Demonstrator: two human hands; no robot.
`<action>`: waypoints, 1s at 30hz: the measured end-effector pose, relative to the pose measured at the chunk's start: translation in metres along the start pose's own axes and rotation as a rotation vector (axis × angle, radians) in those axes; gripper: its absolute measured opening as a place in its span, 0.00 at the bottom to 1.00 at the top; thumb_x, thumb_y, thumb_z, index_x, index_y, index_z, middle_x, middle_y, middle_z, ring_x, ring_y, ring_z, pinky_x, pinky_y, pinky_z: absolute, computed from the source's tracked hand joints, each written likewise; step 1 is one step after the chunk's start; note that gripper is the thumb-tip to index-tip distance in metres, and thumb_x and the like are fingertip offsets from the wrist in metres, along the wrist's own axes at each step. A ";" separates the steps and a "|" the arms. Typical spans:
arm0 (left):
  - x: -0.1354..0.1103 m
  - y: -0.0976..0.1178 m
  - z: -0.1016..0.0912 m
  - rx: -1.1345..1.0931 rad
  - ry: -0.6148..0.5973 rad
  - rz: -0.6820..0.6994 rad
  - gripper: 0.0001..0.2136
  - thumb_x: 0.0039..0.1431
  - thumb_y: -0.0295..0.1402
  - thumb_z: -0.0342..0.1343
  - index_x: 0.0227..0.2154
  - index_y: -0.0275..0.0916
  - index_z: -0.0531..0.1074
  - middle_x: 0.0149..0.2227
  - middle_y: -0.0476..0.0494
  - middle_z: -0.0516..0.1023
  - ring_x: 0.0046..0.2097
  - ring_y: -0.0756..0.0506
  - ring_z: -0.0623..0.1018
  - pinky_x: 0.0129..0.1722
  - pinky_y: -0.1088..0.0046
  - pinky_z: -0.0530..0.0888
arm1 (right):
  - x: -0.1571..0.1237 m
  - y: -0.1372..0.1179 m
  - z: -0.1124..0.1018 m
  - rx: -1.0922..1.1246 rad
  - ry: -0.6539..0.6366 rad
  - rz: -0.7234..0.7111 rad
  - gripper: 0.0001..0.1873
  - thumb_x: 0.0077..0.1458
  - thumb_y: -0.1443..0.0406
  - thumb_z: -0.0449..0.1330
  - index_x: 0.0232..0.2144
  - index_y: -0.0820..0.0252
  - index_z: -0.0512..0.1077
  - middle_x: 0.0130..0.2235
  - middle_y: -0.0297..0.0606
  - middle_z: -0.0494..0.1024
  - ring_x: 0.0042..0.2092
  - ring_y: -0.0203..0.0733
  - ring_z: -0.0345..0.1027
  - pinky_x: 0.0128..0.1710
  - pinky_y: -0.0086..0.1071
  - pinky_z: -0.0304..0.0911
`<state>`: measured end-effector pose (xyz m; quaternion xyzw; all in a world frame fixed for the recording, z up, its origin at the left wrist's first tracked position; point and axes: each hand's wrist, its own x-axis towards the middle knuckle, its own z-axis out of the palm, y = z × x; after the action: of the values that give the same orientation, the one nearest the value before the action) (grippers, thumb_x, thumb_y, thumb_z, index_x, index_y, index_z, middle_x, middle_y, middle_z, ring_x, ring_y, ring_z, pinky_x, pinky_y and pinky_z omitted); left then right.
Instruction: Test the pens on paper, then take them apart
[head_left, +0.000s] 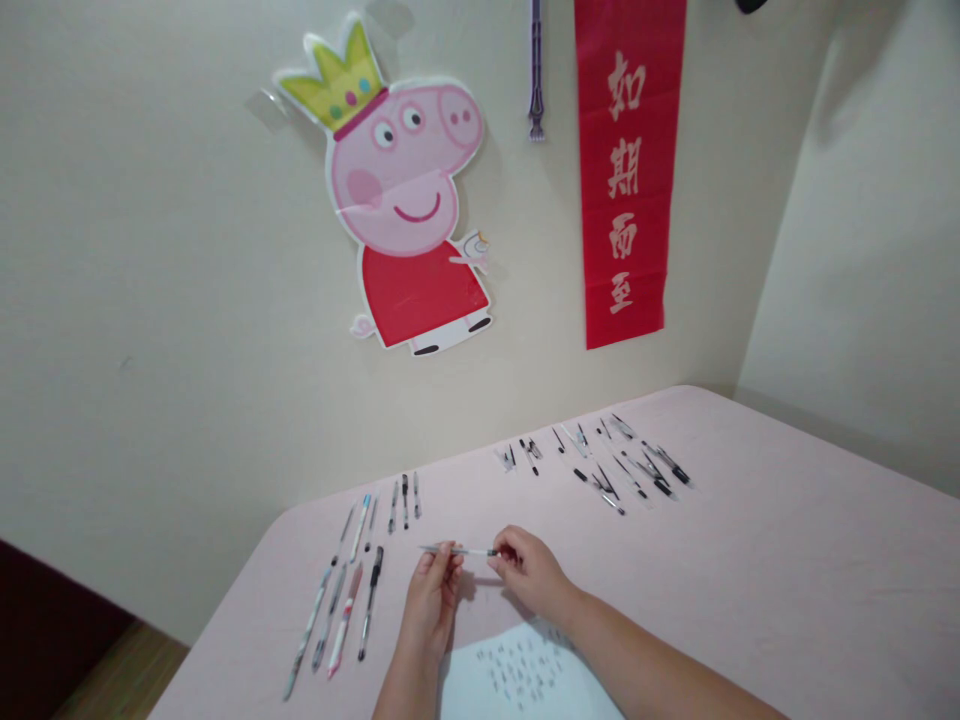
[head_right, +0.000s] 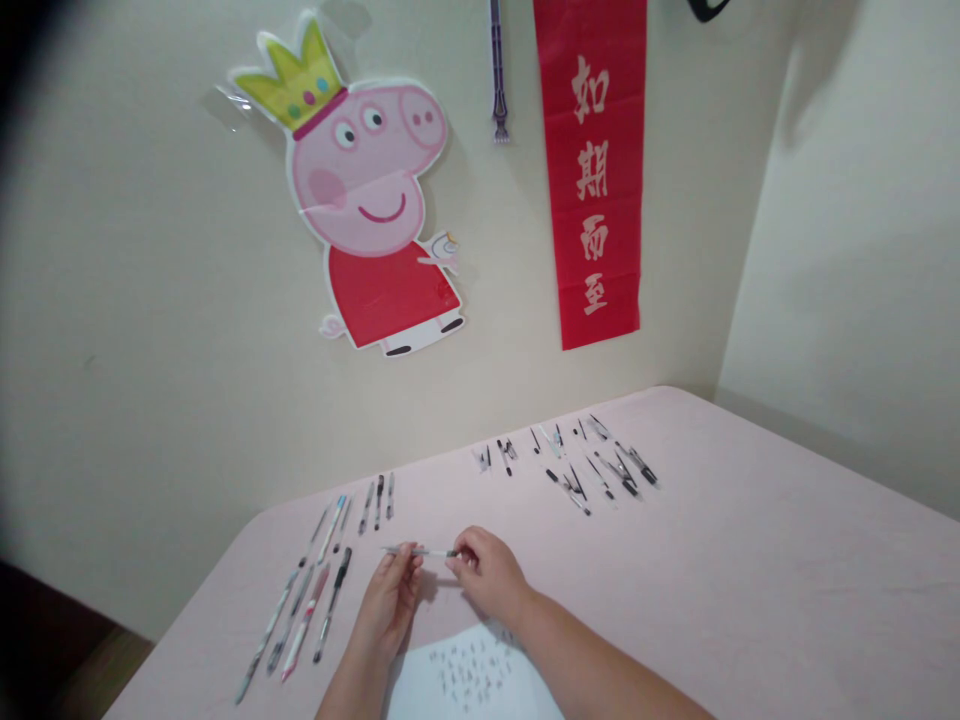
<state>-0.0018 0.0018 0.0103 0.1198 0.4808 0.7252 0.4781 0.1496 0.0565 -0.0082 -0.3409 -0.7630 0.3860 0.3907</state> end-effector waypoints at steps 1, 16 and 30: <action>0.000 0.000 0.000 0.006 0.000 0.000 0.03 0.50 0.20 0.59 0.27 0.32 0.71 0.24 0.49 0.77 0.22 0.55 0.76 0.20 0.86 0.74 | 0.000 0.001 0.000 -0.003 -0.001 -0.002 0.04 0.51 0.65 0.56 0.27 0.59 0.68 0.26 0.31 0.67 0.29 0.35 0.60 0.29 0.26 0.53; 0.000 0.001 0.001 0.006 0.023 -0.018 0.06 0.56 0.19 0.53 0.26 0.31 0.71 0.24 0.47 0.77 0.21 0.56 0.75 0.20 0.87 0.73 | 0.001 0.003 0.004 0.020 0.017 0.082 0.05 0.45 0.70 0.59 0.28 0.58 0.68 0.27 0.30 0.67 0.28 0.34 0.60 0.29 0.26 0.54; 0.001 0.001 0.001 0.003 0.012 -0.015 0.05 0.55 0.19 0.53 0.26 0.32 0.71 0.24 0.47 0.77 0.21 0.56 0.75 0.21 0.87 0.73 | 0.001 0.003 0.001 0.001 -0.031 0.094 0.04 0.50 0.67 0.55 0.26 0.60 0.69 0.25 0.31 0.68 0.29 0.35 0.61 0.29 0.27 0.53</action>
<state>-0.0024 0.0028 0.0109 0.1124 0.4857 0.7215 0.4806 0.1487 0.0579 -0.0105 -0.3702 -0.7517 0.4097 0.3605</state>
